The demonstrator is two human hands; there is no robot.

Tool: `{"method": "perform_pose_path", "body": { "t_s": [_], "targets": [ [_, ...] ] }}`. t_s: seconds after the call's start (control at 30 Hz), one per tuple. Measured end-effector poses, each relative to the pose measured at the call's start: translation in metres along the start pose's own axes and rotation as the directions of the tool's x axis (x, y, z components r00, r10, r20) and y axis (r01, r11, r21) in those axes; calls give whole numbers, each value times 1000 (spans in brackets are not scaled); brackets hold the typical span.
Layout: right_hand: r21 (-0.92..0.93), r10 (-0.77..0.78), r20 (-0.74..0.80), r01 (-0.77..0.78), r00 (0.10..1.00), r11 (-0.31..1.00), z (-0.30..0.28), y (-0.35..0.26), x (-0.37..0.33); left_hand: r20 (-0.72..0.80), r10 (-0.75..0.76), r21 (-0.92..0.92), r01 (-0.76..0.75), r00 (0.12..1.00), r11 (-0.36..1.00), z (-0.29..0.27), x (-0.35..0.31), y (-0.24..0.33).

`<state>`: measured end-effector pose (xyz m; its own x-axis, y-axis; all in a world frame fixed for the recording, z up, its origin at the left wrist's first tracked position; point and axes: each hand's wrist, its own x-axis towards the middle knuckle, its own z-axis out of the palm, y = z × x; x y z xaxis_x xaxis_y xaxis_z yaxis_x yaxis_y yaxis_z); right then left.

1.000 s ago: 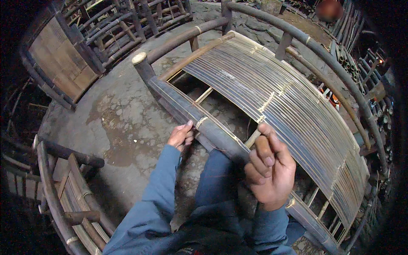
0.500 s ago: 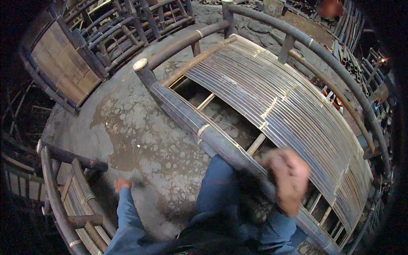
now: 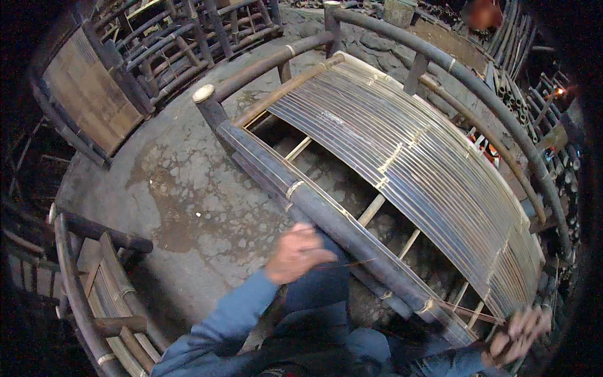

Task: The person weaves thin bamboo strips onto a large bamboo furniture frame, using a string to tie and secure the strips to the cross-members of the structure.

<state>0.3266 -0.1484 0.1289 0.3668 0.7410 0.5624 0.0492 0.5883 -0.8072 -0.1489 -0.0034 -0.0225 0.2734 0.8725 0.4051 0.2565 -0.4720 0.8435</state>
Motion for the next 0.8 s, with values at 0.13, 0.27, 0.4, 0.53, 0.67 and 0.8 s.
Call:
{"method": "perform_pose_path", "body": {
  "t_s": [0.13,0.27,0.4,0.53,0.67,0.8],
  "targets": [
    [283,196,6,-190,981,940,64,41,15,-45,-272,-148,262,961,953,-42,-37,42],
    [220,142,112,-164,983,962,71,49,12,-8,-318,-210,309,948,928,-56,-50,26],
    [-166,474,672,-508,569,845,124,70,-13,-389,-513,-20,549,765,835,-169,-110,-45],
    [-426,501,808,-280,310,860,135,125,-81,-612,-469,-611,-4,637,792,-317,-129,-83],
    [-496,531,715,-205,456,844,135,138,-121,-875,-431,-268,520,222,811,-526,-220,-67],
    [-550,731,492,-481,473,682,119,159,-141,-934,-313,265,919,170,-292,-564,-240,-76]
  ]
}}
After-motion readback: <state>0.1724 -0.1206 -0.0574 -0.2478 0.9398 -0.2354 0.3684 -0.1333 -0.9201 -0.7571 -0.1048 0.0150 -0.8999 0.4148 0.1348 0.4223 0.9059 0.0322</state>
